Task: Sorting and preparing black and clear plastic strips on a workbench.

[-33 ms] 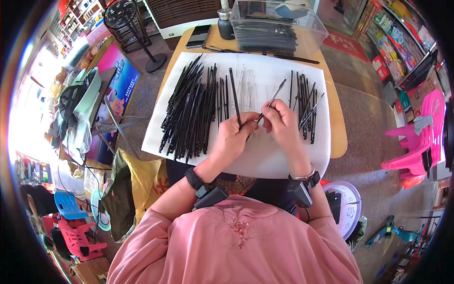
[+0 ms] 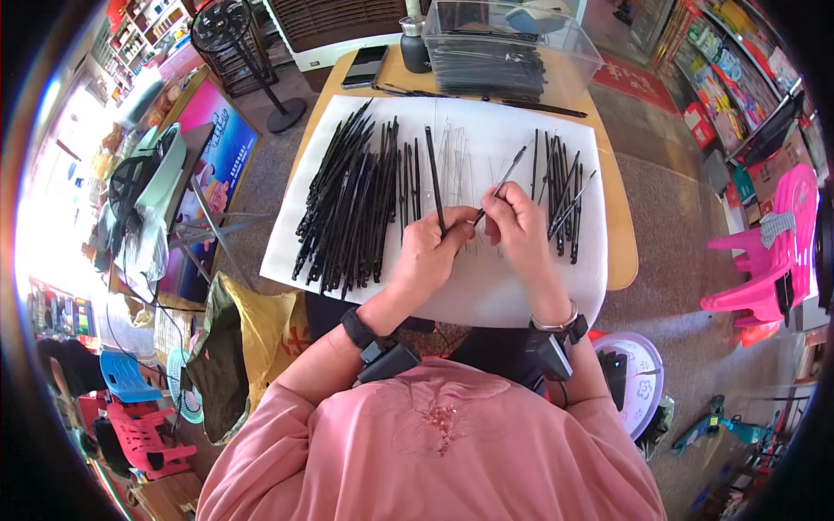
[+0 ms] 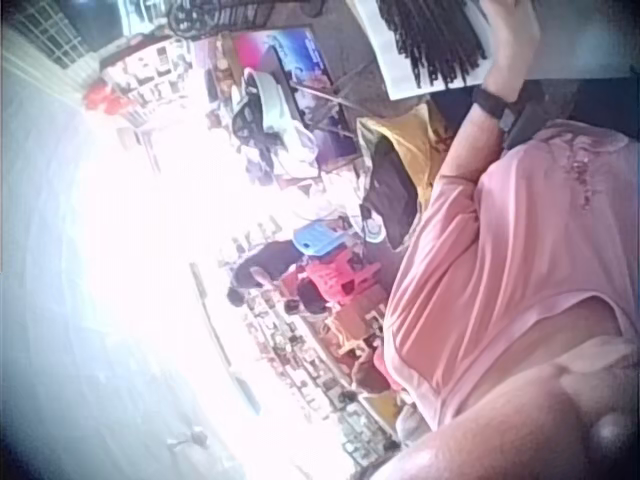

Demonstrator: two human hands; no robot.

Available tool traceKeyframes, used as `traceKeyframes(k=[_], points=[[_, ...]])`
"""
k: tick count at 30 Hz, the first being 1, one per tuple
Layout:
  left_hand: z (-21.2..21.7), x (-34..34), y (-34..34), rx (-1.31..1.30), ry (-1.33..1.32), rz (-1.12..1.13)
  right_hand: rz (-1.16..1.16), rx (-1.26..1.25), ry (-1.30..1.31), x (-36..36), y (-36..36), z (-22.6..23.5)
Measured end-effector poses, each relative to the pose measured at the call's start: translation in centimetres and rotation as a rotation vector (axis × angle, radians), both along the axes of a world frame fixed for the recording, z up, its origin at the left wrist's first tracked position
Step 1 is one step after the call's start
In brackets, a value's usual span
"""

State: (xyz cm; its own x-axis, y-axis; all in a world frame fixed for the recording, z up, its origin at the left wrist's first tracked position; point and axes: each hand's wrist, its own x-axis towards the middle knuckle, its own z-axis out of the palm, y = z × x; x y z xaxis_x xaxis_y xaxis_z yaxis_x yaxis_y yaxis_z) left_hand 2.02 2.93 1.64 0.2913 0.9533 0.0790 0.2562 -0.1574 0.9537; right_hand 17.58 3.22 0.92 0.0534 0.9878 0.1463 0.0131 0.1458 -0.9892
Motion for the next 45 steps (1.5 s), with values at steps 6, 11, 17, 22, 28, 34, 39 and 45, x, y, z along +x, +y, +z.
traceKeyframes(k=[6, 11, 17, 22, 28, 34, 39, 45], points=[[0.1, 0.2, -0.3, 0.019, 0.011, -0.04, -0.052, -0.004, 0.045, 0.2, 0.1, 0.0], [1.1, -0.6, -0.4, 0.093, 0.149, -0.014, -0.008, 0.002, 0.058, -0.6, -0.8, 1.3], [1.0, -3.4, 0.5, 0.458, 0.357, 0.113, -0.233, 0.073, -0.258, 2.0, -0.2, 2.1], [1.3, -4.1, 0.4, 0.36, 0.82, 0.152, -0.424, 0.026, -0.568, 6.7, 1.7, 3.3], [1.1, -5.7, 1.3, 0.344, 0.8, 0.153, -0.57, 0.246, -1.014, 5.9, 1.3, 2.0], [3.7, -7.4, 0.3, -0.203, 0.151, 0.127, -0.071, 0.133, -0.582, -0.9, -0.5, 2.2], [2.7, -7.7, -1.2, -0.33, -0.116, -0.057, 0.123, -0.236, 0.008, -4.7, 0.0, 1.7], [0.1, -6.4, -1.4, -0.381, -0.277, -0.037, 0.072, -0.066, -0.179, -4.4, 0.5, 0.7]])
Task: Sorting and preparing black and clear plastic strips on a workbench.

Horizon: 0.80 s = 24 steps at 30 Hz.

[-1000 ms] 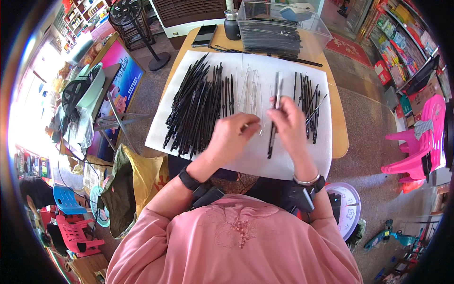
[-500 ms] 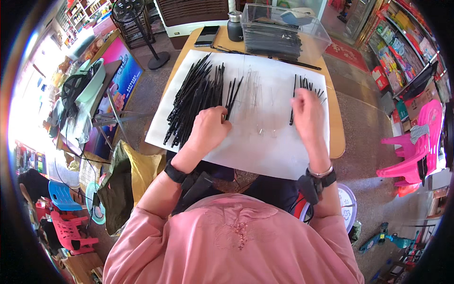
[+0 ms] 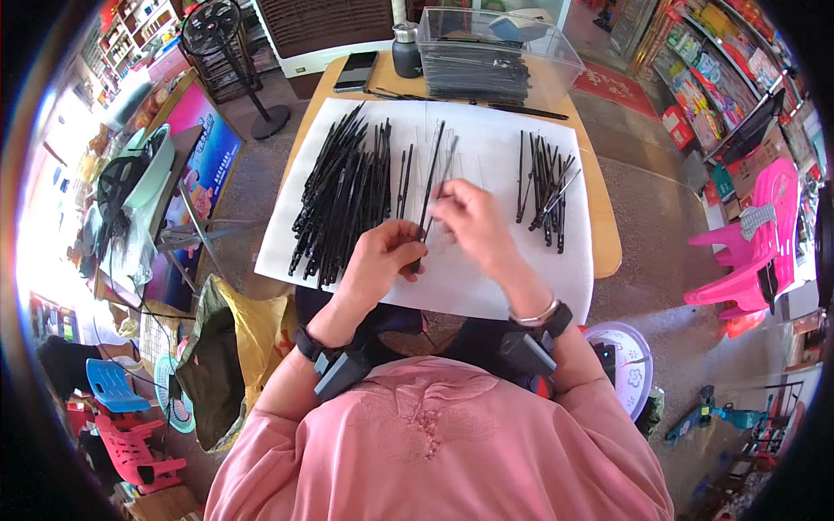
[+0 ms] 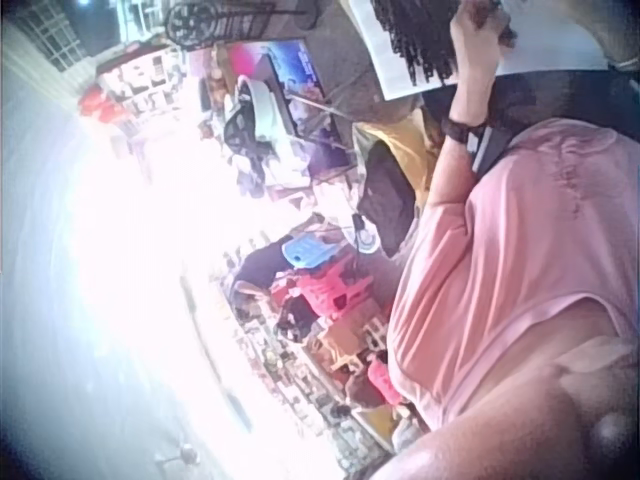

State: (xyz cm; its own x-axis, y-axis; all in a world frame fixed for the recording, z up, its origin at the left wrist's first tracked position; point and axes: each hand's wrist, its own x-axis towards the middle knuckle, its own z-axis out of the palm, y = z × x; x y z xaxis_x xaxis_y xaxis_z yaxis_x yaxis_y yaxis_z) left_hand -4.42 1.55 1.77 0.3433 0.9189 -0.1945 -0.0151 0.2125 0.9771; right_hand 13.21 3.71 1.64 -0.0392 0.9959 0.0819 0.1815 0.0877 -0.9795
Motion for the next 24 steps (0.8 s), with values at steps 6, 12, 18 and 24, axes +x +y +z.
traceKeyframes(k=[6, 12, 18, 24], points=[[-0.4, 2.7, 0.6, 0.022, -0.073, 0.026, -0.198, 0.028, -0.975, 5.4, 1.1, 0.7], [-0.4, 3.5, 1.1, 0.07, -0.057, -0.024, -0.199, -0.043, -1.096, 4.4, 1.3, 0.5], [-0.6, 2.5, 1.5, 0.093, -0.077, -0.01, -0.263, -0.053, -0.805, 5.1, -0.6, 3.0], [-1.4, 3.5, 1.9, 0.163, -0.164, -0.009, -0.205, -0.108, -0.087, 6.4, -0.7, 1.8]])
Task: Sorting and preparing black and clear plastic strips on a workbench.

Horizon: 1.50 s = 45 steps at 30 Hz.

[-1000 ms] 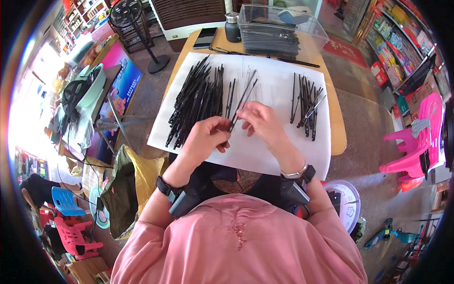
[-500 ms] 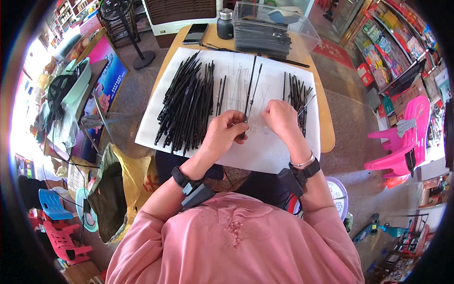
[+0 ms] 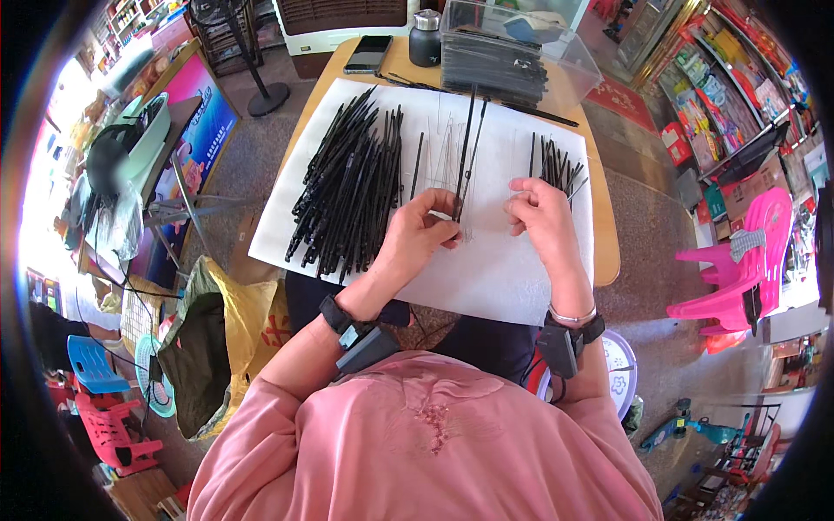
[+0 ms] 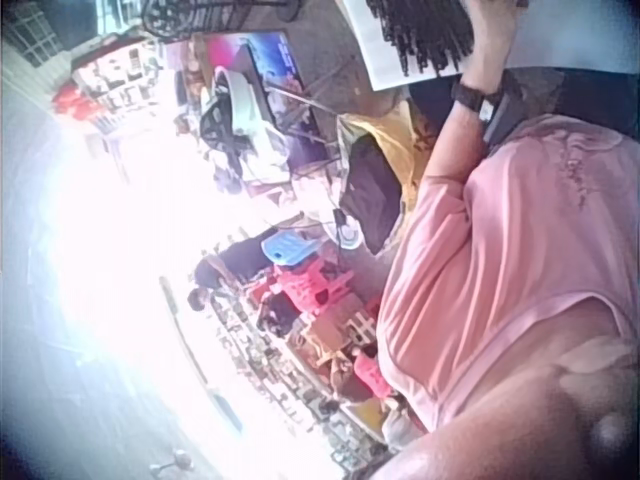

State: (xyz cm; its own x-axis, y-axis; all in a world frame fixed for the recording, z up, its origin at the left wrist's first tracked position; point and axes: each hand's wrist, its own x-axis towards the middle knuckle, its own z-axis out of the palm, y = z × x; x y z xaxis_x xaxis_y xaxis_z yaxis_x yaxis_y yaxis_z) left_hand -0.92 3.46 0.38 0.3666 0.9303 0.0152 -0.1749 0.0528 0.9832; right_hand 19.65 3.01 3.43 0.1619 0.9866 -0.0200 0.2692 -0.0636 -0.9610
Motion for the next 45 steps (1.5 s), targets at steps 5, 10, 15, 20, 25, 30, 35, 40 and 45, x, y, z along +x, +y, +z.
traceKeyframes(k=[5, 10, 15, 20, 25, 30, 35, 40, 45], points=[[0.4, 0.2, 0.4, -0.085, -0.098, -0.054, -0.098, 0.138, 0.169, -0.5, 0.9, 0.1], [-0.5, 0.5, 0.8, -0.111, -0.128, -0.07, -0.052, 0.144, 0.538, -1.5, 2.5, -0.8], [-0.3, 0.7, 0.7, -0.126, -0.098, -0.055, 0.023, 0.03, 0.654, -1.5, 3.1, -2.2], [-0.7, 0.8, 0.9, -0.129, -0.151, -0.023, -0.042, 0.144, 0.71, -0.8, 3.4, -3.1], [-0.4, 0.8, 0.7, -0.144, -0.098, -0.027, 0.029, 0.077, 0.672, -1.8, 2.6, -1.9], [-0.3, 0.8, 0.6, -0.081, -0.072, -0.055, 0.115, 0.015, 0.696, -1.4, 2.7, -2.5], [-0.7, 0.8, 0.6, -0.057, -0.032, -0.045, 0.164, -0.046, 0.686, -1.4, 2.6, -2.6], [-0.9, 0.7, 0.6, -0.066, -0.03, -0.068, 0.157, -0.079, 0.683, -1.5, 2.6, -2.9], [-0.4, 0.7, 0.6, -0.03, 0.031, -0.096, 0.142, -0.094, 0.654, -1.4, 2.9, -3.2]])
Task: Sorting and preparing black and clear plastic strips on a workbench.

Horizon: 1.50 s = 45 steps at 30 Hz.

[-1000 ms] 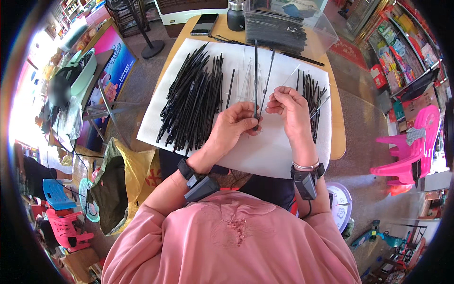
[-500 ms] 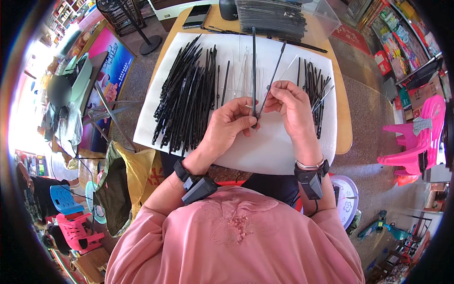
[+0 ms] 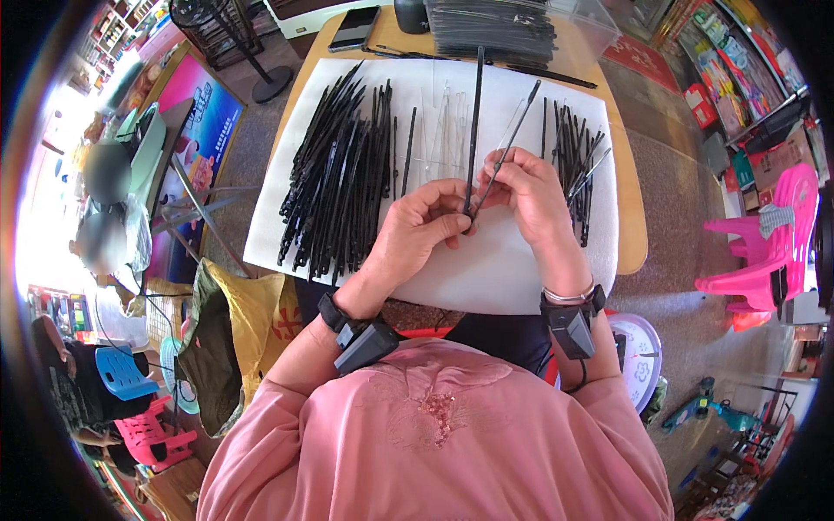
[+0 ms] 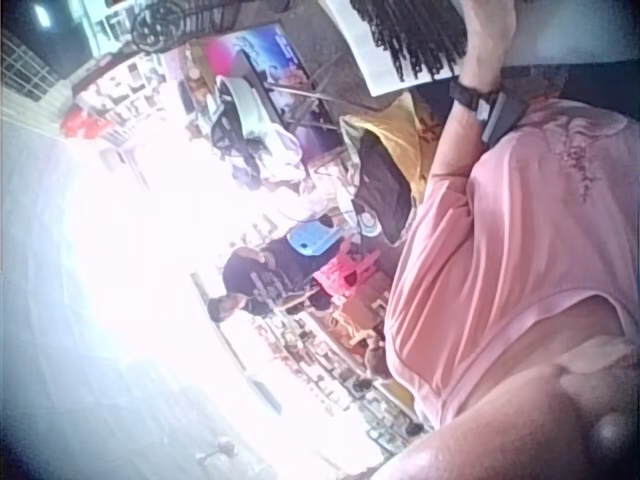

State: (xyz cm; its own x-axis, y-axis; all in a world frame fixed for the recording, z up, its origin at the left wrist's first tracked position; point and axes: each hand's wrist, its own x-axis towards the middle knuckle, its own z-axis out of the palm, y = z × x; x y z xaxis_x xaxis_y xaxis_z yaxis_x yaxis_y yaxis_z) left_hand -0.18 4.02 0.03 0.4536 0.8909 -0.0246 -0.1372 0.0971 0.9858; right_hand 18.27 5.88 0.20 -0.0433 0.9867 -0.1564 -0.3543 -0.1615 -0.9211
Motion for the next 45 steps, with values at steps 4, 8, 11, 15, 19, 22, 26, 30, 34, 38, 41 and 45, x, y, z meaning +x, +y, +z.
traceKeyframes(k=[4, 8, 11, 15, 19, 22, 26, 30, 34, 38, 41, 45], points=[[0.0, 0.1, 0.2, 0.016, -0.028, 0.015, -0.037, 0.122, -0.049, -0.3, -0.2, 0.7], [0.6, 0.4, 0.0, -0.058, -0.032, 0.074, -0.036, 0.283, -0.049, -0.2, -0.5, 0.7], [0.3, 0.3, 0.0, -0.084, -0.02, 0.114, -0.004, 0.276, -0.003, -0.2, -1.0, 1.6], [0.5, 0.6, -0.3, -0.097, 0.032, 0.149, 0.012, 0.302, -0.039, -0.3, -1.4, 1.5], [0.6, 1.1, -0.7, -0.002, 0.102, 0.14, 0.047, 0.322, -0.093, -0.3, -1.1, 0.6], [2.1, 2.0, -0.8, 0.071, 0.117, 0.18, 0.093, 0.316, -0.093, -0.7, -1.3, 0.8], [2.5, 1.6, 0.2, 0.036, 0.259, 0.171, 0.083, 0.336, -0.092, -0.3, -1.4, 1.3], [2.4, 0.9, 0.2, 0.026, 0.098, 0.217, 0.062, 0.314, -0.071, -0.5, -1.5, 1.4], [2.2, 0.4, 0.1, 0.08, 0.003, 0.288, 0.095, 0.286, -0.077, -0.6, -1.3, 1.5], [1.7, 0.9, 0.3, 0.103, 0.092, 0.301, 0.056, 0.266, -0.021, -0.4, -1.3, 1.3], [1.4, 1.4, 0.1, 0.158, 0.242, 0.25, 0.042, 0.277, -0.059, -0.2, -1.4, 1.2], [1.5, 1.2, 0.1, 0.196, 0.303, 0.275, 0.08, 0.275, -0.012, -0.5, -1.5, 1.4]])
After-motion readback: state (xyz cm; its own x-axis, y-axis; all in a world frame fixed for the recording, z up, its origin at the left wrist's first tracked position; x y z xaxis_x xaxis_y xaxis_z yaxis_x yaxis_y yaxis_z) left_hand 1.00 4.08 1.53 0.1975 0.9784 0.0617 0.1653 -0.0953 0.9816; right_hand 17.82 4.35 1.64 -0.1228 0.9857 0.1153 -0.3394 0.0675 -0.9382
